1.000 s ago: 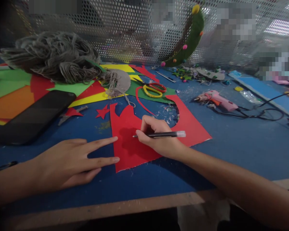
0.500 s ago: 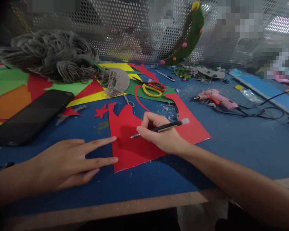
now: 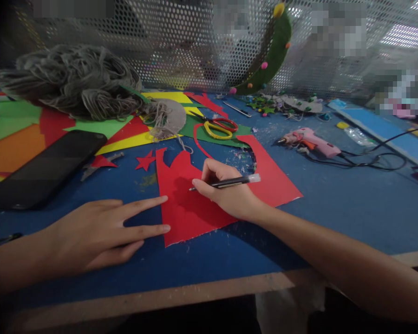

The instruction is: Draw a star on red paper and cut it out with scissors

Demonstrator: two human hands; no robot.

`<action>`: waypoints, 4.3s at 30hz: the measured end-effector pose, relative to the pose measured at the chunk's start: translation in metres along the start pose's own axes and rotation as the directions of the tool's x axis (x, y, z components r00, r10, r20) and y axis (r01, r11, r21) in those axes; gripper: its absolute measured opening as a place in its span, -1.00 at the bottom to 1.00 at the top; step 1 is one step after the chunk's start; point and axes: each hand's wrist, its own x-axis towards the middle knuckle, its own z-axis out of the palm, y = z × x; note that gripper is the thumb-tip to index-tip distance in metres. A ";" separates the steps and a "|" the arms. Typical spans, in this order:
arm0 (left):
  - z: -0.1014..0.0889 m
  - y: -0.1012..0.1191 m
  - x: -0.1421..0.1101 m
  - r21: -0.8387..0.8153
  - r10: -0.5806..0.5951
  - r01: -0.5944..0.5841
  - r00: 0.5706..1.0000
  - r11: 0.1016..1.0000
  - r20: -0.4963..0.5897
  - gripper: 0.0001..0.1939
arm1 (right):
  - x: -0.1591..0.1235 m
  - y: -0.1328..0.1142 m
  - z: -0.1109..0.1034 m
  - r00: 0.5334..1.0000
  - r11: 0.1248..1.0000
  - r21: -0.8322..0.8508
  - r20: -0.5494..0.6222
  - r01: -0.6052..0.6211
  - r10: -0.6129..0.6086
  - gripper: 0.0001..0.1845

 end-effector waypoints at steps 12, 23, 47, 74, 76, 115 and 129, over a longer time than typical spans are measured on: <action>0.001 0.001 0.000 -0.015 -0.014 0.014 1.000 1.000 -0.024 -0.59 | -0.005 0.003 -0.002 0.997 0.997 -0.013 0.029 0.071 -0.071 -0.76; 0.001 0.001 -0.001 0.001 -0.008 0.008 1.000 1.000 -0.013 -0.60 | -0.013 0.005 -0.010 0.995 0.998 0.051 0.084 0.046 -0.050 -0.76; 0.003 0.000 -0.002 -0.001 -0.018 0.018 1.000 1.000 -0.016 -0.60 | -0.016 0.007 -0.019 0.996 0.956 0.285 0.054 -0.077 0.065 -0.77; 0.001 0.001 0.000 0.002 -0.015 0.015 1.000 1.000 -0.013 -0.58 | -0.018 0.004 -0.009 0.998 0.998 -0.048 -0.049 -0.036 0.034 -0.74; 0.001 0.001 0.000 0.008 -0.015 0.015 1.000 1.000 -0.006 -0.58 | -0.018 0.003 -0.010 0.998 0.997 -0.070 -0.056 -0.044 0.040 -0.75; 0.002 -0.001 -0.001 0.060 0.030 -0.031 0.999 0.998 0.020 -0.56 | -0.038 -0.018 -0.002 0.989 0.975 0.193 0.117 -0.108 0.087 -0.91; 0.003 -0.001 -0.002 -0.005 0.016 -0.016 1.000 1.000 0.007 -0.57 | -0.039 -0.016 -0.002 0.984 0.988 0.106 0.147 -0.111 0.095 -0.78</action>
